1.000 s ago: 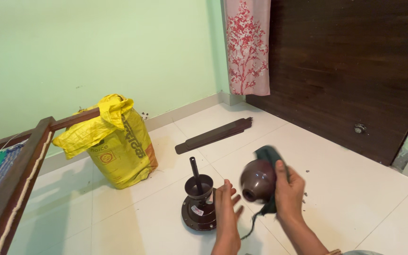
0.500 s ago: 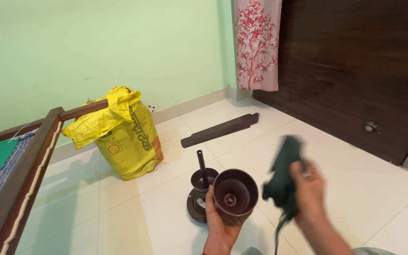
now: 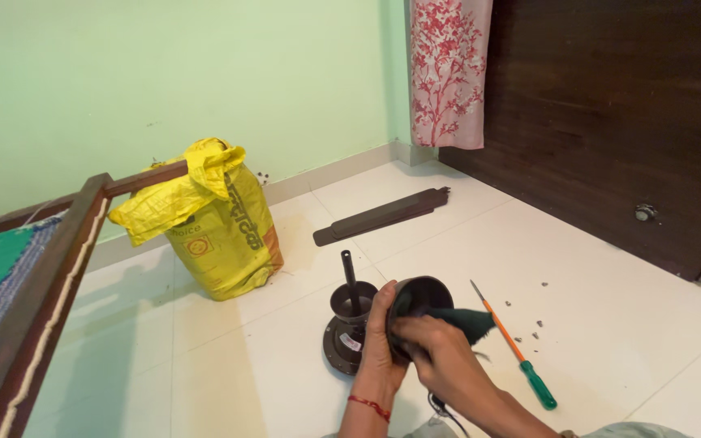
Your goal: The person assembles parts of an electric fan on the floor. They use a screwdriver to tighten a screw on the fan base, wipe the fan components with a cloth, and attach the fan head to the base.
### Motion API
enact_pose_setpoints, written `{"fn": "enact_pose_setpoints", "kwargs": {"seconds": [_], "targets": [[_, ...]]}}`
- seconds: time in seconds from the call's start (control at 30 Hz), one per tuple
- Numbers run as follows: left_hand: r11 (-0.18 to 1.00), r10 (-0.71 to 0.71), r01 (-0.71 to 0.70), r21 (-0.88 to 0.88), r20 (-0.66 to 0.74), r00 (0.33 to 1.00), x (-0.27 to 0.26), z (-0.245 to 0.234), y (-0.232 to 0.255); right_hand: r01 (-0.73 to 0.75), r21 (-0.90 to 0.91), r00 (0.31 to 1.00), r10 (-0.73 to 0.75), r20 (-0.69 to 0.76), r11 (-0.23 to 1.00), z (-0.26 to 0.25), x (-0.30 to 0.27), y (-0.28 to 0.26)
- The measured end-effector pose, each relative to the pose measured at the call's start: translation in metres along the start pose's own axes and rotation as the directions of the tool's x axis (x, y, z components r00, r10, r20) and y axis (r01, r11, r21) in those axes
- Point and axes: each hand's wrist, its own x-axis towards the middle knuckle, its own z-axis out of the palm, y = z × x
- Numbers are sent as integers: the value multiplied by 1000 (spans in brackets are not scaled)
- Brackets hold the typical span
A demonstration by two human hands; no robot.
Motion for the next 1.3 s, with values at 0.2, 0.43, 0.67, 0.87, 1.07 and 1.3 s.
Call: {"fn": "enact_pose_setpoints", "kwargs": {"seconds": [0.2,0.43,0.67,0.87,1.07,1.3], "targets": [[971,-63,59,230,10,998,0,17,35,618,-447,786,-484,385,647,-33,30,36],[926,-277,291,239,-93,957,-9,39,39,733,-541,647,-668,369,412,-51,53,51],[860,167,-82,503,-125,978,-6,24,16,-11,-148,975,43,216,989,-12,15,24],[998,-47,47,43,-7,999,-8,30,17,0,6,999,0,-44,1000,-15,17,1],[938,103,-67,340,-89,991,-12,35,15,331,-472,937,-345,60,817,-37,37,7],[891,305,-213,400,-179,935,-1,25,-5,18,-293,962,64,267,956,-32,25,3]]}}
